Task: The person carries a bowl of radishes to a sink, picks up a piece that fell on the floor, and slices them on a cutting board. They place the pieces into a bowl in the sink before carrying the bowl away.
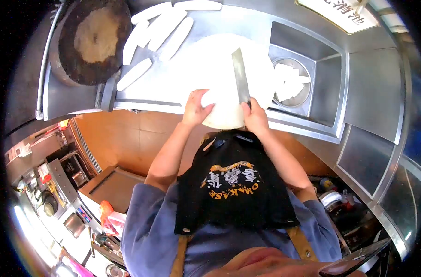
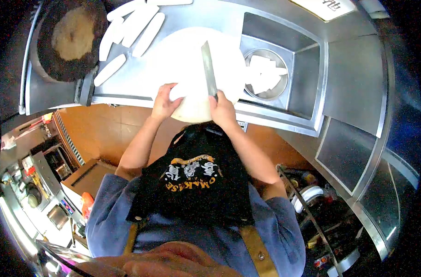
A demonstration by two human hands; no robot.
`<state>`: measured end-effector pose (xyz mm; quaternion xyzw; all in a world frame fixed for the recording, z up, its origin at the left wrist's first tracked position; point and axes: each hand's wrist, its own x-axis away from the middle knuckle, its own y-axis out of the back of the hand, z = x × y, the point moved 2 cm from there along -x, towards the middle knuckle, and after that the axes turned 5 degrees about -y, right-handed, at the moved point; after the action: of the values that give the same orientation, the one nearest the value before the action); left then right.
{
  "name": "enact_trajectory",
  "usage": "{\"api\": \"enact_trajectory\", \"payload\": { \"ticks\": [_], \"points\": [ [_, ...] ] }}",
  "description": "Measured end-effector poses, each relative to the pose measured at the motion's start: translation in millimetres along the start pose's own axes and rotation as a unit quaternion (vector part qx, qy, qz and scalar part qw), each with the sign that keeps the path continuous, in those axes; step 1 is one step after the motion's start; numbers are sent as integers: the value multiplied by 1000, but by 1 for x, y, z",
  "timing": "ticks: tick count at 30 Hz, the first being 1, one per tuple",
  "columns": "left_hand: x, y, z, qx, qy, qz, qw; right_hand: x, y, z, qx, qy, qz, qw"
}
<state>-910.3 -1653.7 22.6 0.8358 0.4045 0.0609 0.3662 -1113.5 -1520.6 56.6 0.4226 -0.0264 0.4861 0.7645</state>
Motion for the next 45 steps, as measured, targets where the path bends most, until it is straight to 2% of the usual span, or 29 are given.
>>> {"api": "enact_trajectory", "payload": {
  "ticks": [1,3,5,6,7,8,9,11,13,14,16,17,19,20,21,22,23,24,25,28,30,32,34,36,38,40,42,45],
  "points": [
    [-4,-3,2,2,11,4,1000,-2,11,-5,-25,-25,24,999],
    [-14,-8,-4,4,37,8,999,-16,26,-41,-41,-9,20,999],
    [-34,-21,-25,20,61,33,997,-16,65,-50,-51,15,-9,999],
    [-46,-33,-35,26,39,51,998,-30,64,-91,-90,3,-40,995],
    [-57,-52,-40,48,29,68,996,-37,79,-117,-41,26,-76,996],
    [-70,-67,-57,63,29,86,994,-38,102,-121,-99,-74,-44,991],
    [-84,-80,-75,83,-30,66,994,-35,123,-121,-149,-93,-46,983],
    [-103,-119,-98,131,-60,64,987,-29,157,-126,-197,-93,-77,973],
    [-124,-147,-117,164,-73,58,982,-34,178,-158,-191,-76,-125,971],
    [-138,-152,-118,172,-75,34,982,-25,191,-137,-212,-152,-138,955],
    [-173,-138,-88,60,-99,-91,989,-25,203,-154,-239,-144,-129,952],
    [-192,-121,-49,16,-85,-154,984,-26,204,-160,-238,-144,-128,952],
    [-223,-50,25,-137,-27,-242,960,-22,203,-172,-296,-115,-126,940],
    [-225,-17,60,-240,11,-297,924,-21,200,-182,-280,-121,-126,944],
    [-227,13,118,-307,188,-130,924,-21,195,-189,-281,-120,-108,946],
    [-217,35,125,-360,286,-92,883,-19,191,-192,-282,-119,-92,948],
    [-205,50,141,-346,371,-17,861,-12,189,-172,-296,-143,-78,941],
    [-191,69,131,-294,380,56,876,-10,184,-168,-265,-156,-64,949],
    [-178,70,152,-308,328,59,891,-10,178,-165,-264,-148,-55,952],
    [-169,82,146,-219,362,84,902,-13,153,-149,-280,-92,-33,955],
    [-155,90,111,-200,363,58,908,-13,141,-119,-266,-73,0,961],
    [-132,93,53,62,376,-34,924,-12,127,-83,-265,-46,48,962],
    [-96,61,31,242,389,-87,885,-20,105,-61,-246,5,76,966],
    [-68,14,-7,327,374,-96,863,-32,88,-38,-127,37,116,984],
    [-56,-11,-56,176,461,71,867,-45,67,-25,3,109,105,988],
    [-33,-59,-52,10,343,129,931,-42,64,10,74,110,171,976],
    [-34,-67,-57,-98,239,72,963,-41,56,19,131,145,153,969],
    [-44,-42,-55,-97,244,35,964,-33,55,14,114,126,145,975]
  ]
}}
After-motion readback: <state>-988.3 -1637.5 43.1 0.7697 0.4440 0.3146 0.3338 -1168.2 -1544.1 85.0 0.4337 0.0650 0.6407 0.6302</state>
